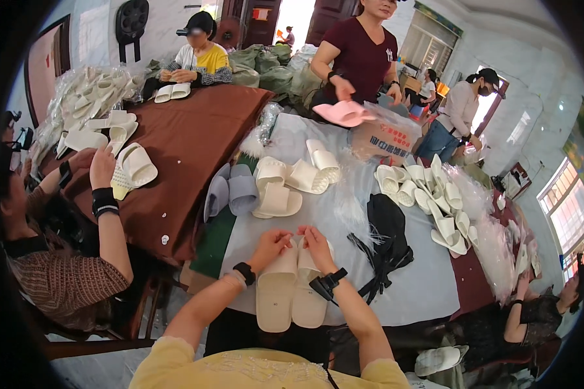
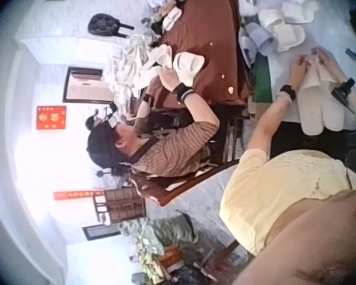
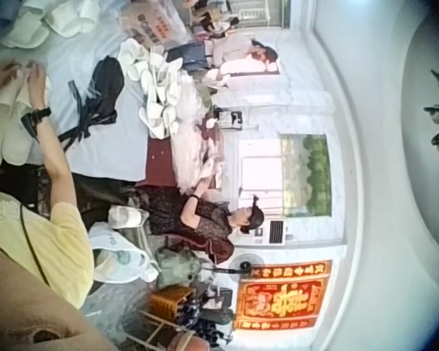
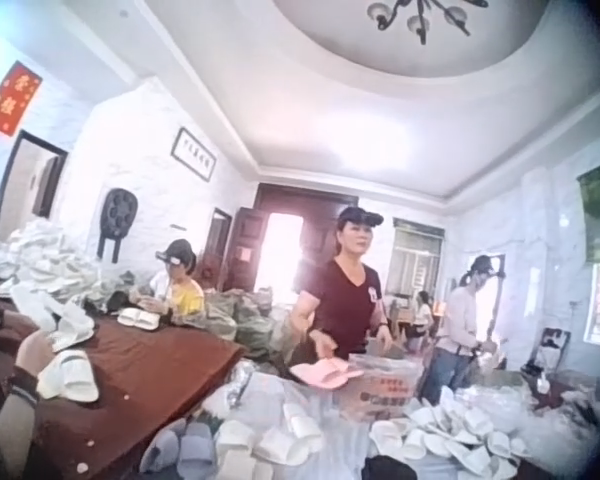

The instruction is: Manually assemble and inspect components of plastic sandals/slippers at a factory workstation.

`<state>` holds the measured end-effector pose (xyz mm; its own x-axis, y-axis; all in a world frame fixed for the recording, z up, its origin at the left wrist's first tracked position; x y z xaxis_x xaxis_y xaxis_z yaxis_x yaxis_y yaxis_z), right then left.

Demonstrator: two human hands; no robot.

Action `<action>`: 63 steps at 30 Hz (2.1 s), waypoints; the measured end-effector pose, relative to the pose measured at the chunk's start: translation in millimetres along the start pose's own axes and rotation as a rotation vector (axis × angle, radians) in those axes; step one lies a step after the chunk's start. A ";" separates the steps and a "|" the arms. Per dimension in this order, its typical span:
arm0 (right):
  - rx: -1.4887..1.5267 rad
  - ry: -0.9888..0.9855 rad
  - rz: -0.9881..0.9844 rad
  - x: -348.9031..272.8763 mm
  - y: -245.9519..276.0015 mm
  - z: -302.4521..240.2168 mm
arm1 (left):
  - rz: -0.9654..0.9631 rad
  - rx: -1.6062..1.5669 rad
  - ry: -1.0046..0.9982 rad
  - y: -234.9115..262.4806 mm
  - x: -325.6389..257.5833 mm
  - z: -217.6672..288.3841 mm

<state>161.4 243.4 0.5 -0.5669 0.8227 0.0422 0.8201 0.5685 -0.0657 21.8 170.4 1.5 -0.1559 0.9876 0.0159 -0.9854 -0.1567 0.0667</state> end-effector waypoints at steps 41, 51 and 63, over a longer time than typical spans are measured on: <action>-0.465 0.177 0.101 -8.7 -9.5 -4.8 | 0.170 -0.334 -0.004 0.8 -4.8 -11.7; -0.482 0.148 0.083 -9.4 -12.1 -8.5 | 0.144 -0.311 -0.028 0.5 -3.5 -12.8; -0.469 0.132 0.092 -10.9 -10.4 -6.0 | 0.175 -0.216 -0.050 -0.6 -4.0 -10.6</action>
<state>159.5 228.5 6.8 -0.5010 0.8453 0.1856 0.8300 0.4087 0.3795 22.3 166.7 -9.2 -0.3265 0.9434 0.0582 -0.9365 -0.3146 -0.1552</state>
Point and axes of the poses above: each hand's wrist, its own x-axis towards the middle knuckle, its own y-axis out of the back of the hand, z = x × y, the point moved 3 cm from there along x, towards the middle knuckle
